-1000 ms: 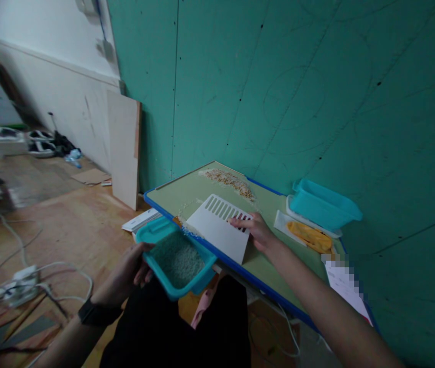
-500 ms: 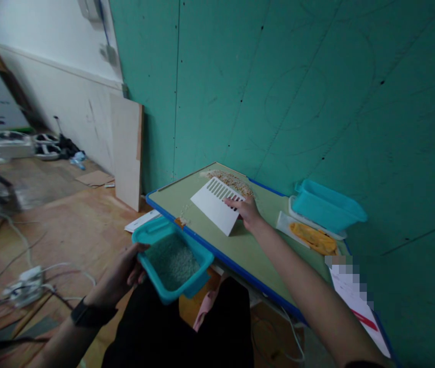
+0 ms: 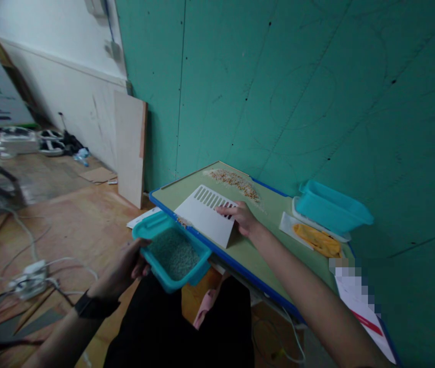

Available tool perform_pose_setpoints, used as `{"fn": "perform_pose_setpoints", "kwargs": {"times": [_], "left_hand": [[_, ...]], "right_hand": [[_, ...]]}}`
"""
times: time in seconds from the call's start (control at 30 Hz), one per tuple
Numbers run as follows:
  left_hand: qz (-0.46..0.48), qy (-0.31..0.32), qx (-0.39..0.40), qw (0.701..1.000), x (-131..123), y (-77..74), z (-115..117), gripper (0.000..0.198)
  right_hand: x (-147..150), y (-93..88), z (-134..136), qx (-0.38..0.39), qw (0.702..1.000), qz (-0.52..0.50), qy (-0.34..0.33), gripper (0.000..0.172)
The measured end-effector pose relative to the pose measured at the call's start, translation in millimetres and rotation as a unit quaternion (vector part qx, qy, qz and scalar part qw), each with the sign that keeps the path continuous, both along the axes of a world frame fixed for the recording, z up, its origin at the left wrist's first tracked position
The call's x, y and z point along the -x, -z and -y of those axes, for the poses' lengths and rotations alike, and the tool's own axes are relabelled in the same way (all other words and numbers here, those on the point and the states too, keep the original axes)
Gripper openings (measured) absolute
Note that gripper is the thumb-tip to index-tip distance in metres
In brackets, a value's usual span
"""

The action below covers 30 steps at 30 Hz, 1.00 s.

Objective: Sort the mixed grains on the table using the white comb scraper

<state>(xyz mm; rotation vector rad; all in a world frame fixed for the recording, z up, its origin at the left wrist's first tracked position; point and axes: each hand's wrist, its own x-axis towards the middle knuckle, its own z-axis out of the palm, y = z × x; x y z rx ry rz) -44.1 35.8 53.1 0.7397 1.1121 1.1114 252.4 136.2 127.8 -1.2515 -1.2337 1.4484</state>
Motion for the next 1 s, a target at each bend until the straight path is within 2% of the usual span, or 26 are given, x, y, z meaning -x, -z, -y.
{"fn": "perform_pose_setpoints", "kwargs": {"times": [0.2,0.33,0.43,0.57,0.67,0.73,0.83,1.0], "left_hand": [[0.002,0.013,-0.006,1.0,-5,-1.9,3,0.048],[0.003,0.017,-0.007,1.0,-7,2.7,4,0.051],[0.004,0.023,-0.011,1.0,-7,7.2,5,0.051],[0.004,0.025,-0.016,1.0,-9,9.6,4,0.051],[0.002,0.029,-0.018,0.999,-9,10.2,2,0.052],[0.004,0.033,-0.017,0.999,-10,11.0,1,0.051],[0.013,0.032,-0.013,0.999,-10,12.2,1,0.05],[0.015,0.026,-0.008,1.0,-9,14.3,-1,0.051]], "right_hand": [[4,2.5,15,0.013,1.0,-0.016,0.013,0.04],[0,-2.2,21,0.008,1.0,0.004,0.01,0.044],[-21,-14.4,13,-0.026,0.998,0.002,0.061,0.049],[-68,-31.9,-11,-0.069,0.979,0.066,0.181,0.053],[-96,-33.8,-29,-0.057,0.967,0.114,0.221,0.042],[-103,-28.9,-38,-0.049,0.964,0.118,0.232,0.036],[-97,-17.8,-47,-0.04,0.97,0.089,0.221,0.032],[-63,-6.6,-56,-0.02,0.985,0.032,0.169,0.029]]}}
